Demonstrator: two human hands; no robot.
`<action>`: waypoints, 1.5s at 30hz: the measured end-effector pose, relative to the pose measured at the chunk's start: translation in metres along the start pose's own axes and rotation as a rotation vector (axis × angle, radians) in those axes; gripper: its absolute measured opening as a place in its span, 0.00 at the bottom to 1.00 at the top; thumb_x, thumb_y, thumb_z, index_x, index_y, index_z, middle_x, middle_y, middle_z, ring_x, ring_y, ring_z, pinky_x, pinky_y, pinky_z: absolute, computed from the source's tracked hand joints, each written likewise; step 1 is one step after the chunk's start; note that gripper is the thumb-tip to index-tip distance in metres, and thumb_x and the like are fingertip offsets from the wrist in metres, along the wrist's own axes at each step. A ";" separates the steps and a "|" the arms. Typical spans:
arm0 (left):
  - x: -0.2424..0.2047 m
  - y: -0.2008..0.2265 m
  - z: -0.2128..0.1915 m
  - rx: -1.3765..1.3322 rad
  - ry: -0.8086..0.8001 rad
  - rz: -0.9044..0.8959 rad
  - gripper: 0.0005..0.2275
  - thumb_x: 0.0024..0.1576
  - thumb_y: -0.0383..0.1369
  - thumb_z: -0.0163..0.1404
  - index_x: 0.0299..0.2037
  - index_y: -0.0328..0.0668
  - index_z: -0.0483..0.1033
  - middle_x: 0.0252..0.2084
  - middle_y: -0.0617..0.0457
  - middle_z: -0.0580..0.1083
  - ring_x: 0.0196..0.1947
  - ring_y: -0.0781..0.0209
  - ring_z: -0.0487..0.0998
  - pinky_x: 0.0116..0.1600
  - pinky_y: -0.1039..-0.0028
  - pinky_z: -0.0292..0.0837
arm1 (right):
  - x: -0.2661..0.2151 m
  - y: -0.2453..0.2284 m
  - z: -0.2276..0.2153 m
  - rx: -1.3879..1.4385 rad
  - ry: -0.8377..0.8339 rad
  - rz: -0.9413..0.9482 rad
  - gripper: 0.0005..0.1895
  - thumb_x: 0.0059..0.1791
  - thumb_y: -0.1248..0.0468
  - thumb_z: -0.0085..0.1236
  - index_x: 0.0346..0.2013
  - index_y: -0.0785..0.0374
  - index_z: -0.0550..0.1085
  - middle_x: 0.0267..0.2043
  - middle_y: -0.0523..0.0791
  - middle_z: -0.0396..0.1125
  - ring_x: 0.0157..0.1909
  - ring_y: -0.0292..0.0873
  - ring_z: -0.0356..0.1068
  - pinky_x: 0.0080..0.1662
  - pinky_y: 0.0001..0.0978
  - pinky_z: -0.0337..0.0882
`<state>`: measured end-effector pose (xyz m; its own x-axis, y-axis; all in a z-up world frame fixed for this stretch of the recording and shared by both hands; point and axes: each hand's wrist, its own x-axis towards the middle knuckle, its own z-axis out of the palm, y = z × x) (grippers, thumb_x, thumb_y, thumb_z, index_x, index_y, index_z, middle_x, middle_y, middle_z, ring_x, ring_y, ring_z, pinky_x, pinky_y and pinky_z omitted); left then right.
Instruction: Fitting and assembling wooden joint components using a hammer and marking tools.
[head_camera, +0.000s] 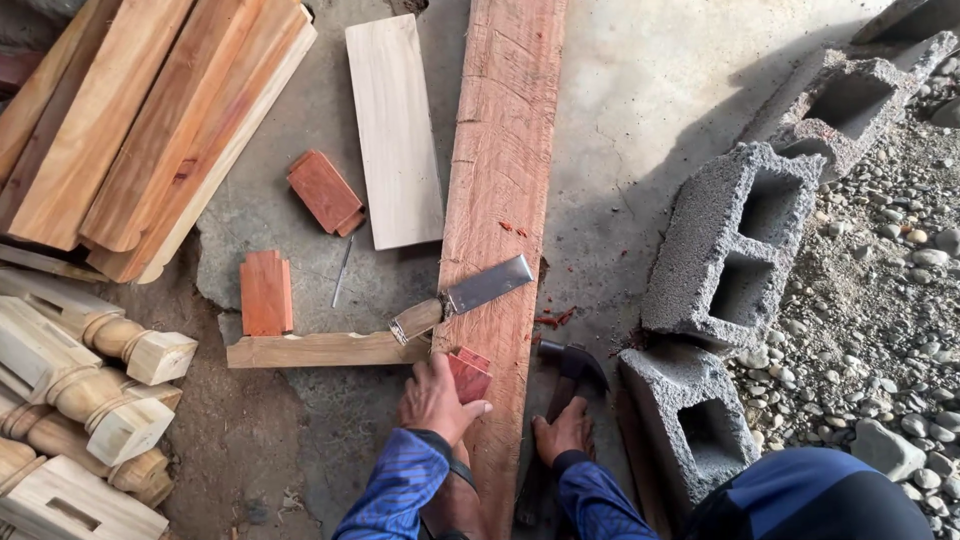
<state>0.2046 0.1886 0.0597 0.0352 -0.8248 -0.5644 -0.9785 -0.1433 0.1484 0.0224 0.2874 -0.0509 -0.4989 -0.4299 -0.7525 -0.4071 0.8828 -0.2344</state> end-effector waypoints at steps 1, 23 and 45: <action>0.005 -0.006 -0.002 -0.035 0.032 0.004 0.42 0.37 0.54 0.70 0.56 0.40 0.62 0.52 0.39 0.68 0.51 0.37 0.73 0.54 0.53 0.72 | 0.006 0.002 0.003 -0.010 -0.017 0.011 0.40 0.43 0.52 0.68 0.59 0.63 0.56 0.62 0.62 0.60 0.63 0.67 0.64 0.62 0.55 0.66; -0.005 -0.002 0.001 -0.140 0.242 -0.033 0.48 0.27 0.59 0.72 0.51 0.33 0.63 0.48 0.37 0.68 0.52 0.39 0.69 0.59 0.55 0.64 | 0.033 -0.010 0.004 0.318 0.127 0.036 0.29 0.35 0.55 0.65 0.47 0.68 0.76 0.49 0.57 0.74 0.52 0.59 0.74 0.55 0.45 0.71; 0.065 -0.062 0.041 -0.645 0.211 -0.163 0.43 0.39 0.67 0.62 0.49 0.31 0.74 0.41 0.41 0.75 0.41 0.49 0.76 0.47 0.60 0.73 | 0.035 -0.008 0.015 0.379 0.176 -0.044 0.24 0.37 0.57 0.61 0.43 0.67 0.75 0.44 0.58 0.75 0.49 0.62 0.74 0.52 0.47 0.72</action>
<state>0.2591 0.1661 -0.0196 0.2741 -0.8444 -0.4603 -0.6434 -0.5168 0.5648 0.0195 0.2684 -0.0849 -0.6238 -0.4656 -0.6278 -0.1368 0.8559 -0.4987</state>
